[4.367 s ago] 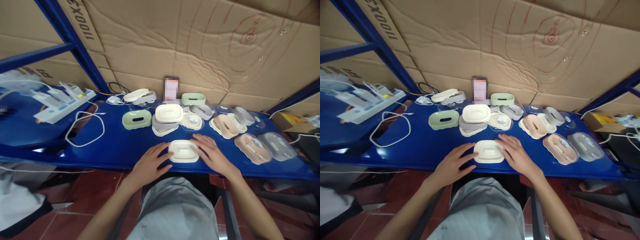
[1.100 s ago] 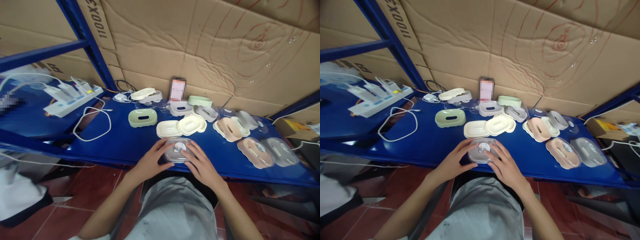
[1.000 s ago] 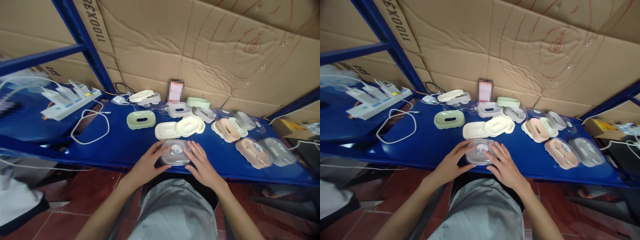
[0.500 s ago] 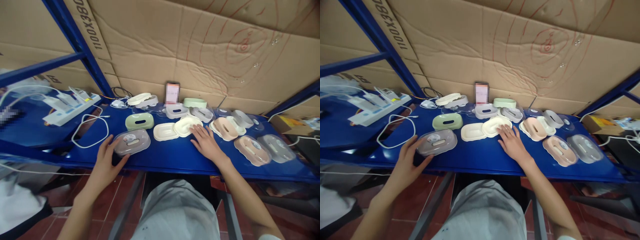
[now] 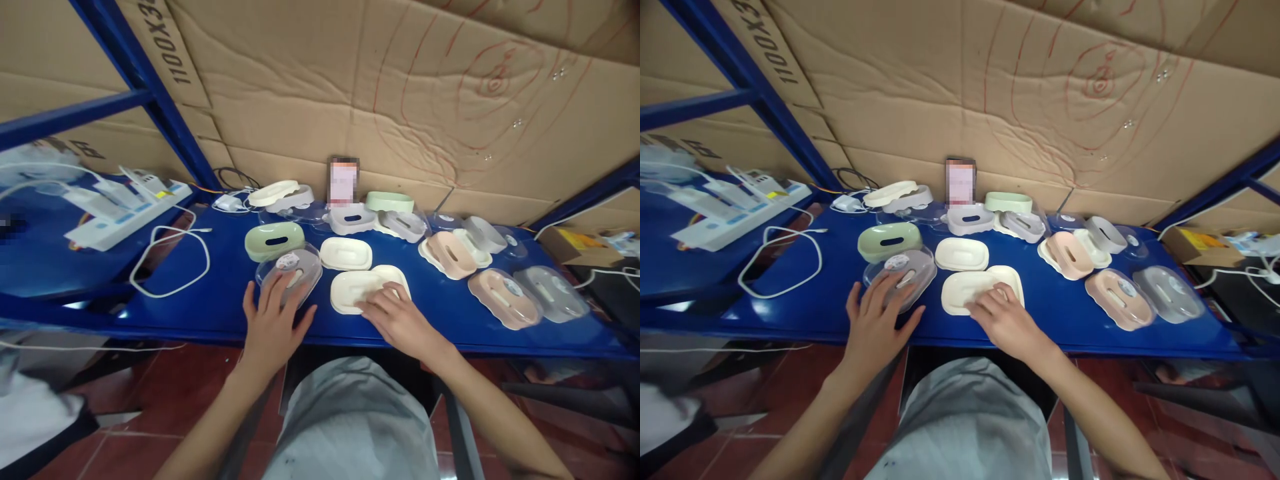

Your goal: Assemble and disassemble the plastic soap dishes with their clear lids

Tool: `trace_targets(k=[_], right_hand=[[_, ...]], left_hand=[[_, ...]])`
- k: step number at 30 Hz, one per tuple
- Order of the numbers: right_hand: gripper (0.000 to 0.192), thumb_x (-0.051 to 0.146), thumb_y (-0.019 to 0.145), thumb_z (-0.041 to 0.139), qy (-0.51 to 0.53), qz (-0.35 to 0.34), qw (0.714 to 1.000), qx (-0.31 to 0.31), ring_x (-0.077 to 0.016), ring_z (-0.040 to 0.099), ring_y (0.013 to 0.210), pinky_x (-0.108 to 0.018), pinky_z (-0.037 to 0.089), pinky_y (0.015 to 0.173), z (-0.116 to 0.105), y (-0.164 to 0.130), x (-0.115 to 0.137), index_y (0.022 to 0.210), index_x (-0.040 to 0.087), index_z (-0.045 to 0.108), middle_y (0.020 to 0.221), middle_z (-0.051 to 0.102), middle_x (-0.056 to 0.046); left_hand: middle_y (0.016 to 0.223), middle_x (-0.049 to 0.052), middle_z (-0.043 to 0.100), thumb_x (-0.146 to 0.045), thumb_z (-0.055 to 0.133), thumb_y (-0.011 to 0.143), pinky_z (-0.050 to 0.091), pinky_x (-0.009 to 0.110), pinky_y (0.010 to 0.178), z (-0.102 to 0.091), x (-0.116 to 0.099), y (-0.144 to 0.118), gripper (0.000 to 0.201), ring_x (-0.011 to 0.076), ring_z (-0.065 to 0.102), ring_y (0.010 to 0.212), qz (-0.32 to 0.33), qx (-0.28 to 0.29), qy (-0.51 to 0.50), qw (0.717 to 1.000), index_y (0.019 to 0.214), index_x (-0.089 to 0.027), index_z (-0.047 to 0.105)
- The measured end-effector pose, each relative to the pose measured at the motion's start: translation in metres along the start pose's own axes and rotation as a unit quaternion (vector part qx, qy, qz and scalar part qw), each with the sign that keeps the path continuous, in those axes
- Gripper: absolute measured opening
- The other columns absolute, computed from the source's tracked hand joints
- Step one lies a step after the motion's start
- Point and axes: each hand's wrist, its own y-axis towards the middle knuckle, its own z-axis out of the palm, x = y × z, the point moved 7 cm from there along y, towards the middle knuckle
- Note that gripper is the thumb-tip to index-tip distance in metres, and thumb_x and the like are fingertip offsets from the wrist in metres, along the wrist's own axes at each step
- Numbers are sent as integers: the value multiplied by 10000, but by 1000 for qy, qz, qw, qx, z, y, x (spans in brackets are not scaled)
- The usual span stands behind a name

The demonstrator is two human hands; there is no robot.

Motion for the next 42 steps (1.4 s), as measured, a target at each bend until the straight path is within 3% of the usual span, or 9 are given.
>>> trace_targets(k=[4,7,13,20,26,29,35,39,42], right_hand=[[335,148,1069,552,-14,-38,999,-7,-248,657,1019,-454,487,1053,9,-8,29,1378,134,677,1098,765,-110],[344,144,1067,549,-8,-35,999,-2,-247,655,1049,-437,485,1046,16,-7,37,1387,140,674,1122,766,-110],[310,189,1088,550,-76,48,996,-24,-248,675,966,-442,474,969,14,3,-4,1354,138,701,1065,764,-108],[353,187,1080,550,-72,72,994,-30,-278,685,1187,-490,456,1100,18,7,-16,1409,177,678,1302,752,-143],[528,231,1112,495,-25,0,999,-38,-277,472,1547,-503,389,1270,13,64,4,1636,184,456,1679,502,-135],[586,251,1095,547,-2,-21,1000,-14,-297,374,1621,-548,354,1314,25,96,0,1666,217,422,1741,405,-127],[567,249,1085,576,18,8,1000,8,-308,624,1415,-503,539,1176,53,102,-11,1641,209,475,1673,492,-188],[547,272,1085,589,-7,3,1000,-4,-316,658,1355,-512,555,1153,51,94,-9,1622,205,506,1639,531,-194],[525,285,1090,584,-9,5,1000,-10,-306,672,1327,-491,573,1131,50,94,-7,1606,207,527,1613,556,-193]], left_hand=[[1393,193,689,-247,748,993,418,574,1170,-18,26,-7,384,380,637,1358,-16,-33,13,999,1361,-214,645],[1351,165,712,-199,753,987,462,503,1078,-25,30,-10,377,338,696,1248,-5,-43,17,999,1349,-241,656],[1437,176,677,-223,758,991,468,458,1001,-19,19,-5,417,349,691,1241,11,-35,28,999,1394,-251,653],[1460,181,670,-308,749,1009,459,524,1066,-15,22,7,397,384,658,1304,-17,-21,32,999,1388,-233,659],[1447,139,703,-250,658,1051,465,513,1131,-9,25,14,323,333,674,1320,19,20,-11,1000,1373,-230,657],[1486,139,684,-236,619,1070,434,538,1203,-5,29,13,340,320,634,1400,47,41,-48,997,1409,-226,641],[1512,108,674,-218,570,1087,382,564,1283,0,39,12,341,292,574,1486,66,68,-106,990,1415,-262,654],[1551,134,620,-221,601,1067,385,577,1293,2,42,13,381,302,542,1510,53,66,-143,986,1443,-260,640],[1669,182,469,-298,679,1037,418,597,1267,7,46,14,505,368,428,1586,23,70,-144,987,1528,-248,572]])
